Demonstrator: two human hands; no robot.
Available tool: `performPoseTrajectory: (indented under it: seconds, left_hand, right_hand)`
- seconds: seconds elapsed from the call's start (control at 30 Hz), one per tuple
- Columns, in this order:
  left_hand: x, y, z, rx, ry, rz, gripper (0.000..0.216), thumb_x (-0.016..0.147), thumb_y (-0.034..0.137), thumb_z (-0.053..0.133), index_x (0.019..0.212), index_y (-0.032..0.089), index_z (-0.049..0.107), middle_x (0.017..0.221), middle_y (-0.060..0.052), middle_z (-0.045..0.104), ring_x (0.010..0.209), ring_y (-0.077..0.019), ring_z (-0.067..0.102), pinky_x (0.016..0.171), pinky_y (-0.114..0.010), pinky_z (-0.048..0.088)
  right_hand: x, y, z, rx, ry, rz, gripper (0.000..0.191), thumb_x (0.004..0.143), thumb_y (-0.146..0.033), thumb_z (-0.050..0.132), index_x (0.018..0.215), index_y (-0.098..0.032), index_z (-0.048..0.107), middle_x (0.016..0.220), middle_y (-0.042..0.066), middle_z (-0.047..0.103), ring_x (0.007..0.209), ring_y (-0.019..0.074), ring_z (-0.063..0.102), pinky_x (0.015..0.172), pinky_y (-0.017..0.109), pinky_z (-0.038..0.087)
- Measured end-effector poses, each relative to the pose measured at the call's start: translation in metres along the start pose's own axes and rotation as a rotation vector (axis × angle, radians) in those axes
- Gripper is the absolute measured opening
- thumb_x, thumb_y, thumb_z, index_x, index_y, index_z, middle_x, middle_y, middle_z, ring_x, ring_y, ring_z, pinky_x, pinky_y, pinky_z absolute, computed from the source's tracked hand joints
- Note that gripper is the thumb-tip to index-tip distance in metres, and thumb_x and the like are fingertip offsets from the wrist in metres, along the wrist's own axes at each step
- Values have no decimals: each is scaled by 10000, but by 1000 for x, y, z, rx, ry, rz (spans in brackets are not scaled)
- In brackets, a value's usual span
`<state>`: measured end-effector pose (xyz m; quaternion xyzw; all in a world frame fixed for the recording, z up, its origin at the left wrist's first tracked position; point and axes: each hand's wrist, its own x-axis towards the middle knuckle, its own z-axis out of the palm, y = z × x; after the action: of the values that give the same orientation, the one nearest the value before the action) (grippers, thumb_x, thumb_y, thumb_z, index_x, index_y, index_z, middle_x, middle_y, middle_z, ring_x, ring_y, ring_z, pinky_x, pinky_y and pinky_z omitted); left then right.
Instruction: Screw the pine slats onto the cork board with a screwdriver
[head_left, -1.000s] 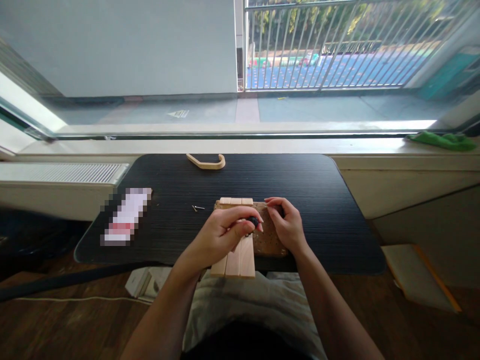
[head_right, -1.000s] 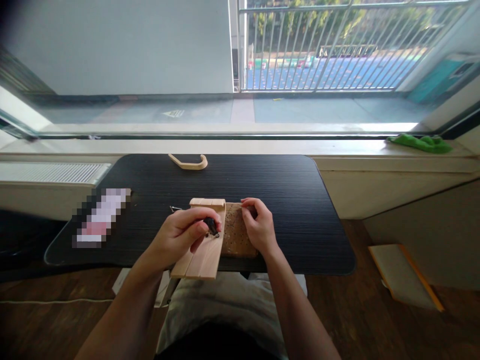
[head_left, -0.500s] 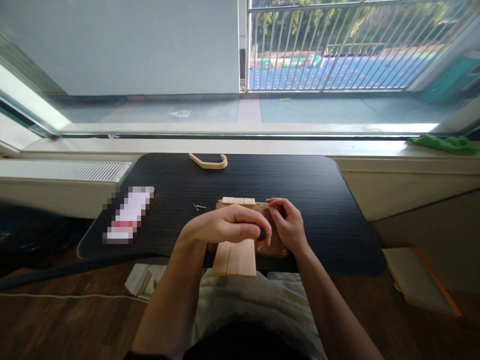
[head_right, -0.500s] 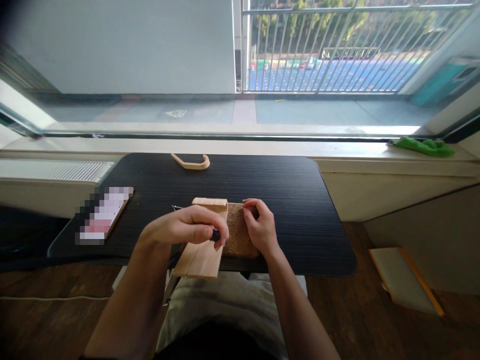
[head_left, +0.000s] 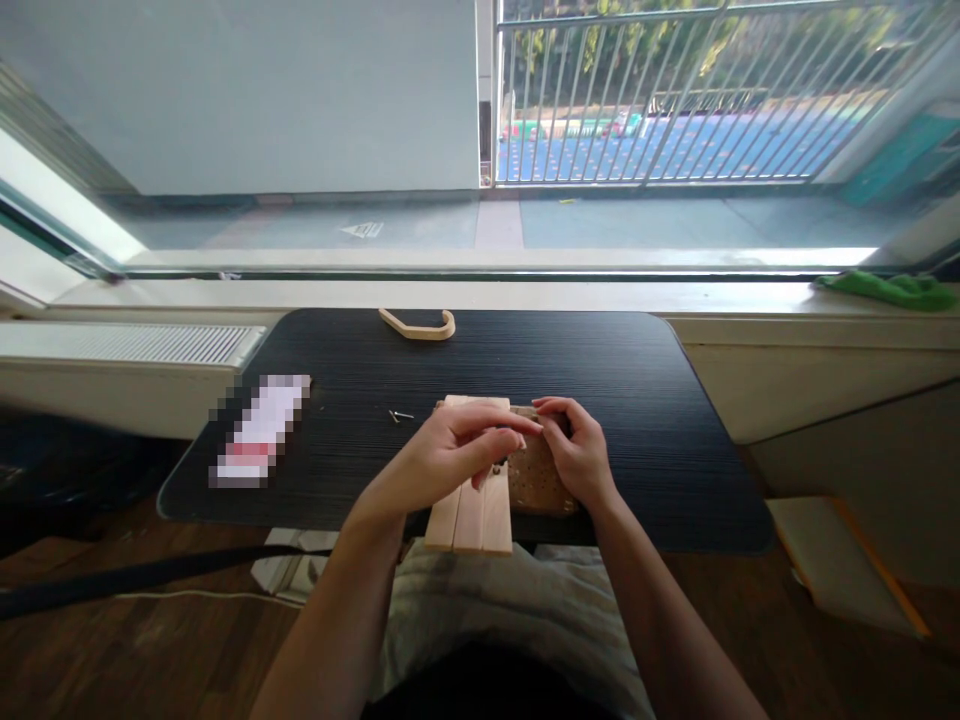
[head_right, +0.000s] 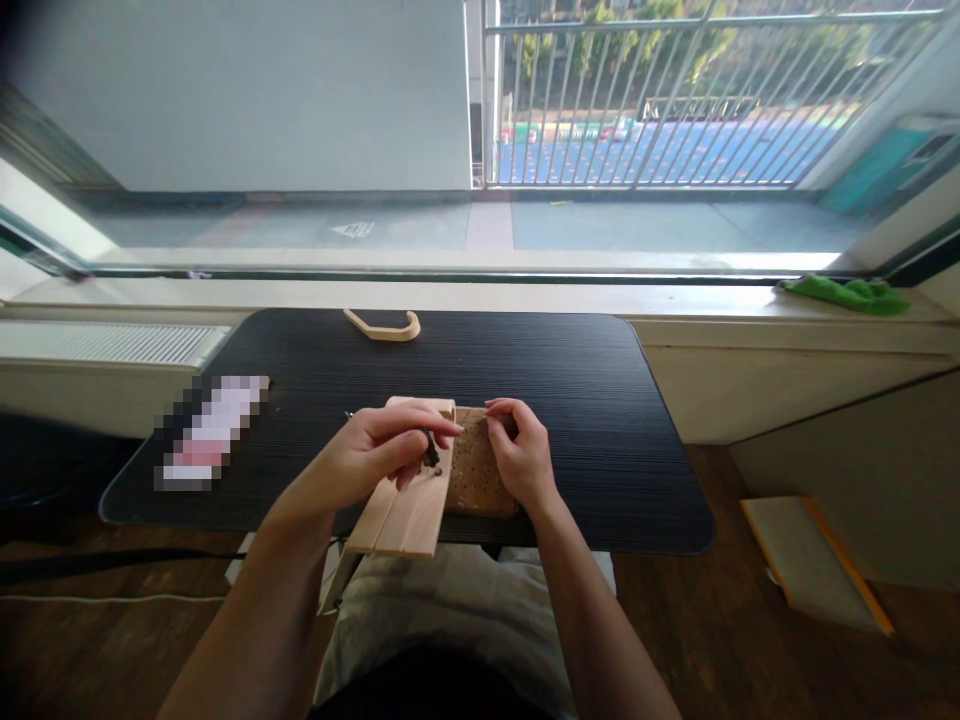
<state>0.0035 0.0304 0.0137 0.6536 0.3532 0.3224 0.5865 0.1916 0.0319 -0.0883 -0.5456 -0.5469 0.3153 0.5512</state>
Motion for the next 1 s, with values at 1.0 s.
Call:
performPoseTrajectory:
  seconds: [1.0]
  left_hand:
    - [11, -11, -1, -19, -156, 142, 409, 914, 533, 570, 832, 151, 692, 705, -30, 630, 632, -107, 532, 552, -206, 413]
  right_hand:
    - [0, 4, 1, 13, -3, -1, 100, 825, -310, 582, 819, -220, 625, 963, 75, 734, 898, 225, 669, 843, 401, 518]
